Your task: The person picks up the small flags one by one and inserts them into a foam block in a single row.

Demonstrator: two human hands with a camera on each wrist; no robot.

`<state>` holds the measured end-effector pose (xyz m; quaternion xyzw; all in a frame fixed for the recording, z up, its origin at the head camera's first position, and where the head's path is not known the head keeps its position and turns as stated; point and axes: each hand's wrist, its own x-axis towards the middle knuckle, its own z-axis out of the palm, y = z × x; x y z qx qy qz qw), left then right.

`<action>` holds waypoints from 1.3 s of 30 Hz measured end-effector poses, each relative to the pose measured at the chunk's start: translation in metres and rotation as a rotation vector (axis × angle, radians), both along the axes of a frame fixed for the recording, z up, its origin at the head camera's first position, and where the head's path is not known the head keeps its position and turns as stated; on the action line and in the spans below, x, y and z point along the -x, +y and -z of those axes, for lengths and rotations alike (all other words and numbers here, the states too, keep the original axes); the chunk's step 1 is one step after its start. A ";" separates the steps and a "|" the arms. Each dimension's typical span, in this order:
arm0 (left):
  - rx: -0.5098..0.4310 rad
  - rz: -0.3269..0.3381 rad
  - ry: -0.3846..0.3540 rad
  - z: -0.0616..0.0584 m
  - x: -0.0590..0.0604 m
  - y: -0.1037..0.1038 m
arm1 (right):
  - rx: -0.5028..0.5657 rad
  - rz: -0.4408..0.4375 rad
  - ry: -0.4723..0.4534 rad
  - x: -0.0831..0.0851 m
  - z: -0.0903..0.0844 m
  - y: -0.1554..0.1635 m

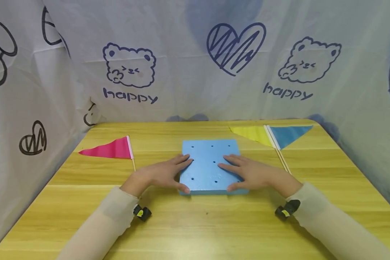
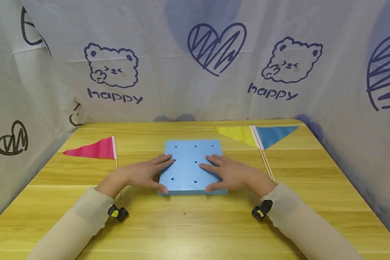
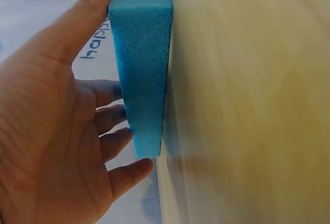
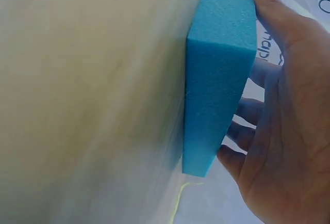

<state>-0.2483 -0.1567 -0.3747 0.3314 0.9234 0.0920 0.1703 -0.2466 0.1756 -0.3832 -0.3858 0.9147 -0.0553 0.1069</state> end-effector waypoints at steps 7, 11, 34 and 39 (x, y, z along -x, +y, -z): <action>0.030 0.009 0.006 0.001 -0.005 0.008 | 0.020 0.022 -0.011 -0.011 -0.001 0.007; 0.025 0.045 0.024 0.003 -0.008 0.011 | 0.035 0.033 -0.020 -0.017 0.000 0.011; -0.118 -0.090 0.188 -0.005 -0.001 -0.034 | 0.060 0.039 -0.041 -0.023 -0.002 0.015; -0.128 -0.148 0.198 -0.008 -0.001 -0.051 | 0.063 0.045 -0.043 -0.022 -0.001 0.016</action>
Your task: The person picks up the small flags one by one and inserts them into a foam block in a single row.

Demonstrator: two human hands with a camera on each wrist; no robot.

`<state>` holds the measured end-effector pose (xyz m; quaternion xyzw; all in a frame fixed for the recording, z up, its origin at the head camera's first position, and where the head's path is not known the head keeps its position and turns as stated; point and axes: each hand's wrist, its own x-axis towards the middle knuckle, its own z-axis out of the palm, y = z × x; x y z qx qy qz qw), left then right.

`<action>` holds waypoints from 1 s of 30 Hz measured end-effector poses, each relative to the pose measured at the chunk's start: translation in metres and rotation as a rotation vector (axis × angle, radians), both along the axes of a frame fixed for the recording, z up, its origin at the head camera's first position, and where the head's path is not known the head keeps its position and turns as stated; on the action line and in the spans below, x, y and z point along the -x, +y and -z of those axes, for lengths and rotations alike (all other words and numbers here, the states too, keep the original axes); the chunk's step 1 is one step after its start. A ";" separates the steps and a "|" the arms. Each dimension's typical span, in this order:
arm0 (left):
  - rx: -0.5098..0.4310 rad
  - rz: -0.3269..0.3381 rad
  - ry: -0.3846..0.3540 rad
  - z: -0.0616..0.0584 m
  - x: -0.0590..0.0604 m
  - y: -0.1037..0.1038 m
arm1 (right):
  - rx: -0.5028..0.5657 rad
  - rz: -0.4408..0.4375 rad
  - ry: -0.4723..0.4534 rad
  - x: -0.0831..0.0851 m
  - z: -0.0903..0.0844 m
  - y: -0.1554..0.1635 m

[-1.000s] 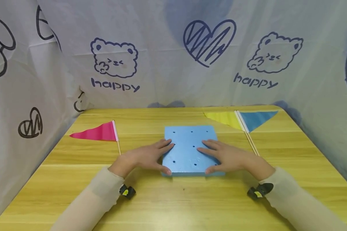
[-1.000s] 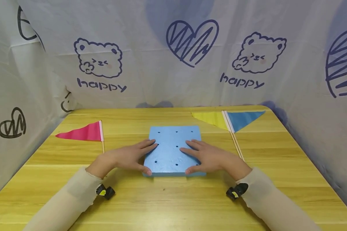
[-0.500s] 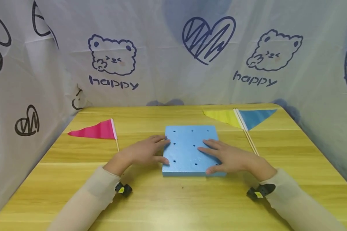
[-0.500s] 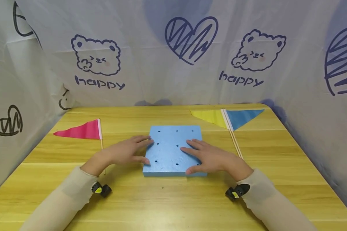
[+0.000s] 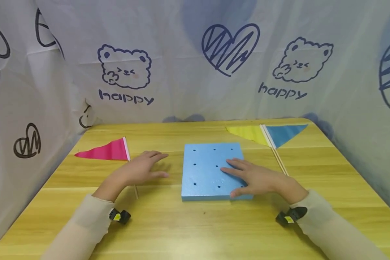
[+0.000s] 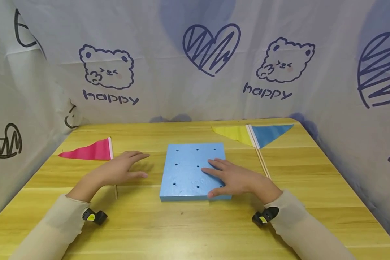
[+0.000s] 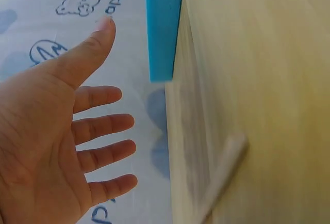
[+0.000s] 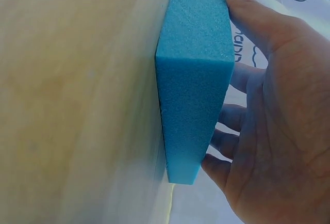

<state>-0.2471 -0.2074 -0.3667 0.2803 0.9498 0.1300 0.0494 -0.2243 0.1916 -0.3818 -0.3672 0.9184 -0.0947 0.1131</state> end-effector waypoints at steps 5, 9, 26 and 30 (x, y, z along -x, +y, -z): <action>-0.005 -0.048 0.007 0.005 0.000 -0.021 | -0.004 0.000 -0.009 0.000 0.002 -0.001; -0.011 -0.081 0.025 0.009 -0.001 -0.039 | -0.008 0.001 -0.017 0.000 0.002 -0.001; -0.062 -0.184 -0.083 0.008 0.007 -0.087 | 0.003 0.010 -0.008 -0.001 0.001 0.001; -0.049 -0.218 -0.124 0.009 0.006 -0.093 | 0.002 0.007 -0.004 0.000 0.002 0.001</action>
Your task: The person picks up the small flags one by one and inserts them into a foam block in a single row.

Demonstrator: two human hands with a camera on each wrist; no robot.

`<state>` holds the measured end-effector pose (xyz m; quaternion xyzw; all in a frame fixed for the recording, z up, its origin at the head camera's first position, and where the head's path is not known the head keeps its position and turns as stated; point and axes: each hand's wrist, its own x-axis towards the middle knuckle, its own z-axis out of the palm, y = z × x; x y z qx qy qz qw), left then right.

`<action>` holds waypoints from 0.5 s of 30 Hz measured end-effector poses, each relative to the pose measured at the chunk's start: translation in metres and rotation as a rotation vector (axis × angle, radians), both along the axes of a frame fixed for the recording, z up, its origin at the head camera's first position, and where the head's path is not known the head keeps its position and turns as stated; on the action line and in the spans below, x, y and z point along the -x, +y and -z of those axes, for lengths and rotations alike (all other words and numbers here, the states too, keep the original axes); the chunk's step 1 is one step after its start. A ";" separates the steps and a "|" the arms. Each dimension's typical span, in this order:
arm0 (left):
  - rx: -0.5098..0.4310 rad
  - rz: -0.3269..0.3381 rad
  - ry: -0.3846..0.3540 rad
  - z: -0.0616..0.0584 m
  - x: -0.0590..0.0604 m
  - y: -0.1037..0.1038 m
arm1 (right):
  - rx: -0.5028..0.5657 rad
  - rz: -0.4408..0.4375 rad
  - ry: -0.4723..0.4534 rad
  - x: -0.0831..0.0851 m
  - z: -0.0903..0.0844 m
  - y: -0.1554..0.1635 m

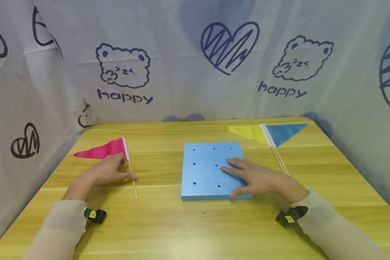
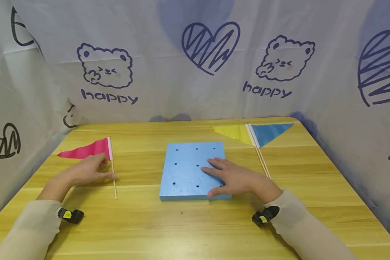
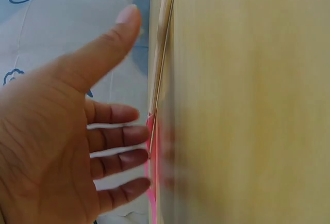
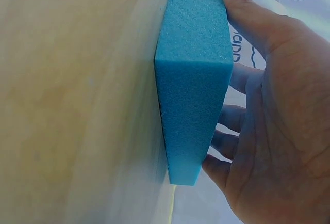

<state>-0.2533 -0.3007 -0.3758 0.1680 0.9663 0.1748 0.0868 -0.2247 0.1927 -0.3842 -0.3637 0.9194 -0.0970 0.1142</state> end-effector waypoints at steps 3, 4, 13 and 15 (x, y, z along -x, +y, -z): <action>0.046 -0.022 -0.015 0.001 0.000 -0.003 | -0.002 -0.001 0.001 0.000 0.001 0.000; 0.060 -0.026 -0.017 0.002 0.001 -0.003 | -0.002 0.001 0.001 0.000 0.001 0.000; 0.095 -0.005 0.024 0.010 0.005 -0.013 | 0.002 0.007 -0.011 -0.002 -0.002 -0.001; 0.095 -0.001 0.037 0.010 0.006 -0.014 | 0.004 0.007 -0.007 -0.002 -0.002 -0.001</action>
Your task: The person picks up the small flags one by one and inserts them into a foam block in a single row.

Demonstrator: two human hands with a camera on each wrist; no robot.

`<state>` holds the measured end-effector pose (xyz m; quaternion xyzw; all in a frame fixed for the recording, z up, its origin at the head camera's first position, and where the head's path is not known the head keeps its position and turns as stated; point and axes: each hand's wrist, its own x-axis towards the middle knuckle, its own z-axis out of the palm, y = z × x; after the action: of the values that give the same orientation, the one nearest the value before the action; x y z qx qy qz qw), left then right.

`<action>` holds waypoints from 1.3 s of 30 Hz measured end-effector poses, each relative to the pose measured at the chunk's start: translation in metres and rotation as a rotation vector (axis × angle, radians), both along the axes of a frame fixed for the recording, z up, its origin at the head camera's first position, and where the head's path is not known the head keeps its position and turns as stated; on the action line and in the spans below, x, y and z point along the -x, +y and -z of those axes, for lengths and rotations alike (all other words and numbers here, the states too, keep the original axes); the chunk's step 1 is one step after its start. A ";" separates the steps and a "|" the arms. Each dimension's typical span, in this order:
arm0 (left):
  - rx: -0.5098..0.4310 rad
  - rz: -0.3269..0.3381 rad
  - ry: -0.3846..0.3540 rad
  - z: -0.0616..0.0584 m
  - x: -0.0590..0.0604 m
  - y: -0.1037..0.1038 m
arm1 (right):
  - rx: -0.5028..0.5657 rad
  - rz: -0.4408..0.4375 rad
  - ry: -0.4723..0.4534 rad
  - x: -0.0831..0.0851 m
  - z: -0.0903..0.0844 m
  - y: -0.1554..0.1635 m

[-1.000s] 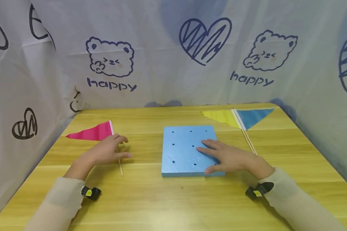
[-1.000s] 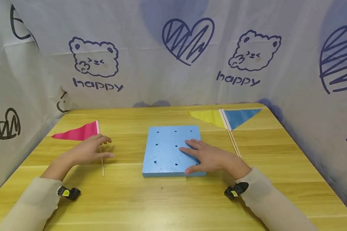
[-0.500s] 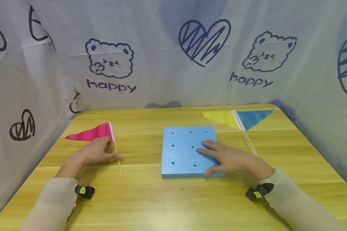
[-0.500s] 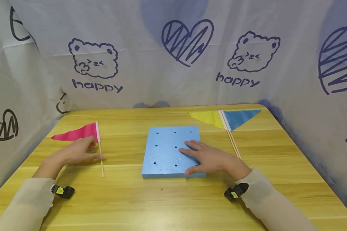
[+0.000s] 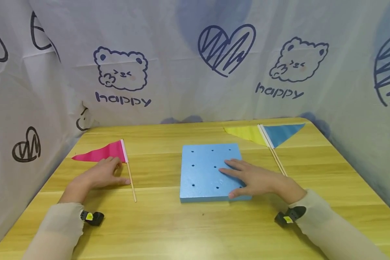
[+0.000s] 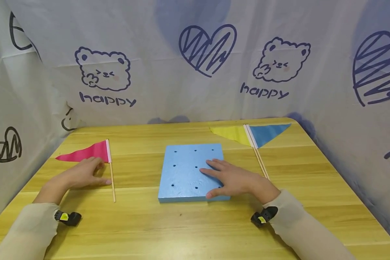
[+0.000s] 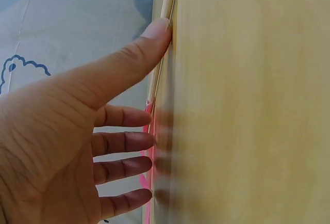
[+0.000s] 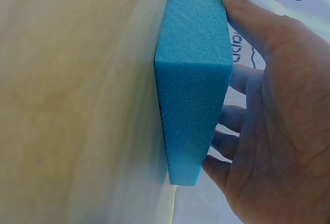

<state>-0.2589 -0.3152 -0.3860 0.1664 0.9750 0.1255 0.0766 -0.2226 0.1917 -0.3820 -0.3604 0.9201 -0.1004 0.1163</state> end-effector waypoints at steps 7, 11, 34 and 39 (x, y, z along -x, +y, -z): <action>-0.025 -0.019 0.005 0.003 0.000 0.002 | -0.002 -0.002 0.000 -0.001 -0.001 0.000; 0.016 -0.025 0.008 0.003 -0.002 0.010 | -0.006 -0.004 -0.001 -0.001 -0.001 0.000; 0.010 0.079 0.047 0.007 -0.002 0.027 | -0.008 -0.006 0.012 -0.001 0.000 0.001; -0.014 0.099 0.042 0.006 -0.003 0.028 | 0.005 -0.011 0.004 -0.001 0.000 0.000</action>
<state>-0.2555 -0.2877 -0.3919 0.2175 0.9661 0.1251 0.0612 -0.2213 0.1920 -0.3821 -0.3658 0.9181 -0.1014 0.1143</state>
